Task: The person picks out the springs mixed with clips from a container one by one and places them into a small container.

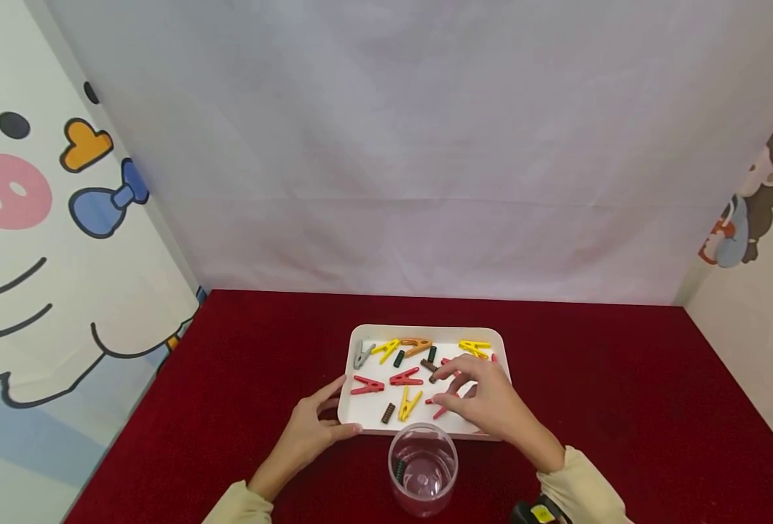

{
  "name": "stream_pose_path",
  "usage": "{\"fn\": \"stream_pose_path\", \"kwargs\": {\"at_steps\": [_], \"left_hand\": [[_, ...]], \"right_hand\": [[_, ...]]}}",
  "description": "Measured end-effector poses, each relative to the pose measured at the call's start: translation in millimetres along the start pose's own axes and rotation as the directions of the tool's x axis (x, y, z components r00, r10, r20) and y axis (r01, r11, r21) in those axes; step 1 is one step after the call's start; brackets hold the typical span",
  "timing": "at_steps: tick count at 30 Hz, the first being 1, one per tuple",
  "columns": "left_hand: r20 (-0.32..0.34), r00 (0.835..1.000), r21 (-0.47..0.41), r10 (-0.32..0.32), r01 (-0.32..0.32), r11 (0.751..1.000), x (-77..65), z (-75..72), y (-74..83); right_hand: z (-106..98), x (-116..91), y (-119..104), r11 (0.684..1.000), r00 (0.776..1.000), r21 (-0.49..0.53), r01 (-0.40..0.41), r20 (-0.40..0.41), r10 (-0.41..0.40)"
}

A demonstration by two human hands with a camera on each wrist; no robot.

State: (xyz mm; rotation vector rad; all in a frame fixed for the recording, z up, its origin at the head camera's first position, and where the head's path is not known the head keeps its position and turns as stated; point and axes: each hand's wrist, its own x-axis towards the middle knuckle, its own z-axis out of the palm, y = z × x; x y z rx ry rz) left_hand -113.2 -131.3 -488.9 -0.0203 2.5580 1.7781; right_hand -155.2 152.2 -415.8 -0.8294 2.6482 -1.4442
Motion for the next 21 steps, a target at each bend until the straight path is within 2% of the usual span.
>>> {"fn": "stream_pose_path", "kwargs": {"at_steps": [13, 21], "left_hand": [[0.008, 1.000, -0.015, 0.002, -0.002, 1.000, -1.4, -0.5, -0.5], [0.007, 1.000, -0.021, 0.002, -0.002, 1.000, -1.1, -0.9, -0.8]], "right_hand": [[7, 10, 15, 0.999, 1.000, -0.047, -0.005, -0.028, 0.004], [11, 15, 19, 0.999, 0.998, -0.035, 0.024, -0.055, -0.026]]}}
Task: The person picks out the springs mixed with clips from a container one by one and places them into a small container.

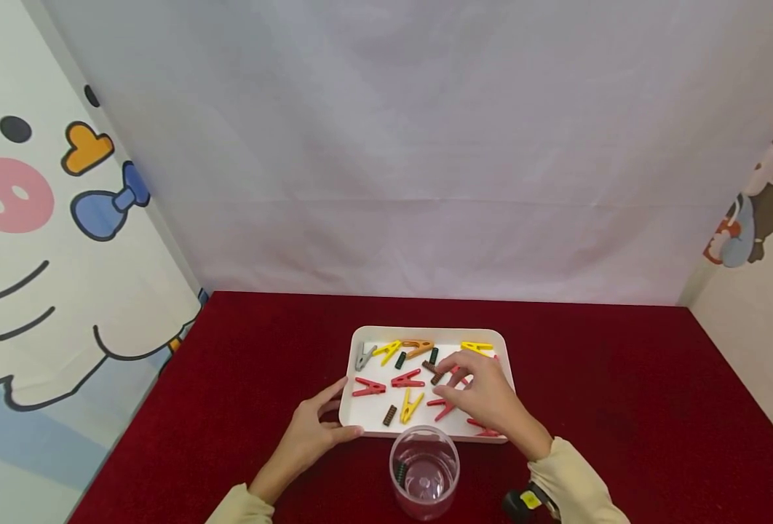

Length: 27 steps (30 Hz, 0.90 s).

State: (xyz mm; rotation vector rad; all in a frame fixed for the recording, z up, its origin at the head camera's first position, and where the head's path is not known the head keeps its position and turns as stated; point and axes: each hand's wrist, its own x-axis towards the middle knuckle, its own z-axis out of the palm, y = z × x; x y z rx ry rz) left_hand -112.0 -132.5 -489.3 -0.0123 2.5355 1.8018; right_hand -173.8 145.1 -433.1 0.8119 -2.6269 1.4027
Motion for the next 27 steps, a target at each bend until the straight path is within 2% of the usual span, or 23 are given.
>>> {"fn": "stream_pose_path", "kwargs": {"at_steps": [10, 22, 27], "left_hand": [[0.000, 1.000, -0.006, 0.007, -0.007, 1.000, -0.1, 0.5, -0.1], [-0.001, 1.000, -0.004, 0.003, -0.003, 1.000, -0.4, 0.7, 0.3], [-0.004, 1.000, 0.000, 0.004, -0.004, 1.000, -0.1, 0.8, -0.4]], "right_hand": [[4, 4, 5, 0.998, 0.999, -0.052, -0.034, 0.002, 0.034], [9, 13, 12, 0.997, 0.997, -0.029, -0.078, 0.006, 0.078], [11, 16, 16, 0.993, 0.994, -0.050, -0.105, 0.010, 0.106]]}}
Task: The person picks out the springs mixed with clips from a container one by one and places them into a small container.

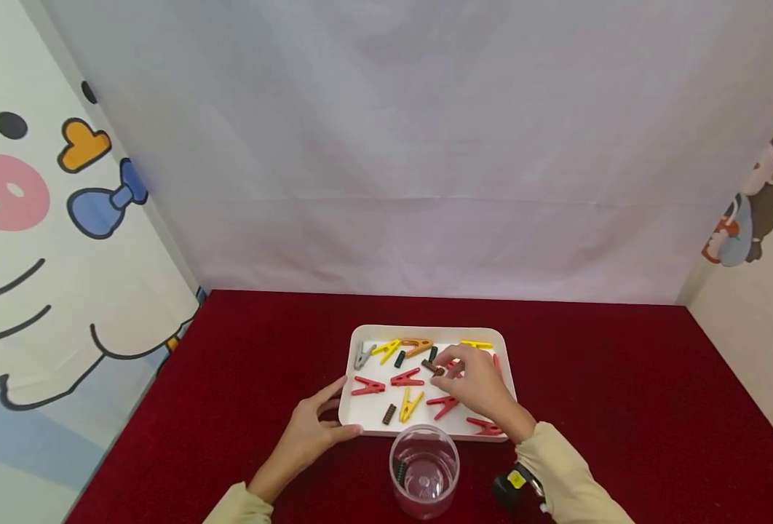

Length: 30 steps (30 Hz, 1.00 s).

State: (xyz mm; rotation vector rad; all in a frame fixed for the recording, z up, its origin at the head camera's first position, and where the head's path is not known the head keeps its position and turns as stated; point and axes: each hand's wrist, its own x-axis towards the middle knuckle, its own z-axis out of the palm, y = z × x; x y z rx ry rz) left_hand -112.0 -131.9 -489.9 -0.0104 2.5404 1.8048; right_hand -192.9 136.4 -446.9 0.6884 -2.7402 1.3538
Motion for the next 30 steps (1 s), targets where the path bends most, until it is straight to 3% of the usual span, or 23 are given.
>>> {"fn": "stream_pose_path", "kwargs": {"at_steps": [18, 30], "left_hand": [[0.002, 1.000, 0.008, 0.012, -0.012, 1.000, 0.5, -0.7, -0.8], [0.005, 1.000, 0.004, 0.019, -0.019, 1.000, 1.0, -0.8, -0.4]], "right_hand": [[10, 16, 15, 0.996, 0.998, -0.069, -0.063, 0.024, 0.064], [13, 20, 13, 0.985, 0.991, -0.124, -0.117, 0.043, 0.124]]}}
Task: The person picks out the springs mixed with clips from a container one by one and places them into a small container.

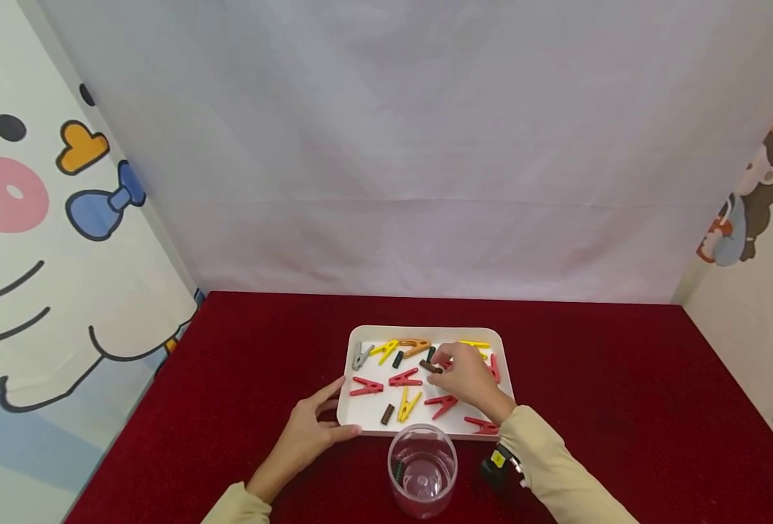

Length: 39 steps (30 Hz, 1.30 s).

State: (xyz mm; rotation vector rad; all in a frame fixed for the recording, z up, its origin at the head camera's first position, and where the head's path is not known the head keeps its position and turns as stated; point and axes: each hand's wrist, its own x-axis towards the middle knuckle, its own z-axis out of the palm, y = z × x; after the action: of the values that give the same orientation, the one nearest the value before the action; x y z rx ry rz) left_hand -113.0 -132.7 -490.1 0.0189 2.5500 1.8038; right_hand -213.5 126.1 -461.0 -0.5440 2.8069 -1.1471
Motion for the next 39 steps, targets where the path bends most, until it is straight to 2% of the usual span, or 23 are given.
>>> {"fn": "stream_pose_path", "kwargs": {"at_steps": [3, 10, 16, 25, 34, 39], "left_hand": [[0.001, 1.000, 0.002, -0.001, 0.001, 1.000, 0.3, -0.4, 0.3], [0.000, 1.000, 0.003, 0.000, 0.000, 1.000, -0.9, -0.9, 1.5], [0.001, 1.000, 0.005, -0.006, 0.006, 1.000, -2.0, -0.4, 1.4], [0.001, 1.000, 0.005, 0.007, -0.007, 1.000, -1.4, -0.5, 1.5], [0.002, 1.000, 0.018, 0.014, -0.014, 1.000, -0.6, -0.5, 0.4], [0.006, 1.000, 0.024, 0.012, -0.012, 1.000, -1.0, -1.0, 0.4]], "right_hand": [[3, 2, 0, 1.000, 1.000, -0.015, -0.008, -0.005, 0.008], [7, 5, 3, 0.996, 0.998, -0.067, 0.055, -0.024, -0.057], [8, 6, 2, 0.992, 0.997, -0.101, 0.070, -0.022, -0.072], [10, 9, 2, 0.992, 0.998, -0.119, 0.049, -0.030, -0.053], [13, 9, -2, 0.990, 1.000, -0.141, 0.014, -0.005, -0.015], [13, 9, -3, 0.987, 0.998, -0.152, 0.058, -0.012, -0.061]]}}
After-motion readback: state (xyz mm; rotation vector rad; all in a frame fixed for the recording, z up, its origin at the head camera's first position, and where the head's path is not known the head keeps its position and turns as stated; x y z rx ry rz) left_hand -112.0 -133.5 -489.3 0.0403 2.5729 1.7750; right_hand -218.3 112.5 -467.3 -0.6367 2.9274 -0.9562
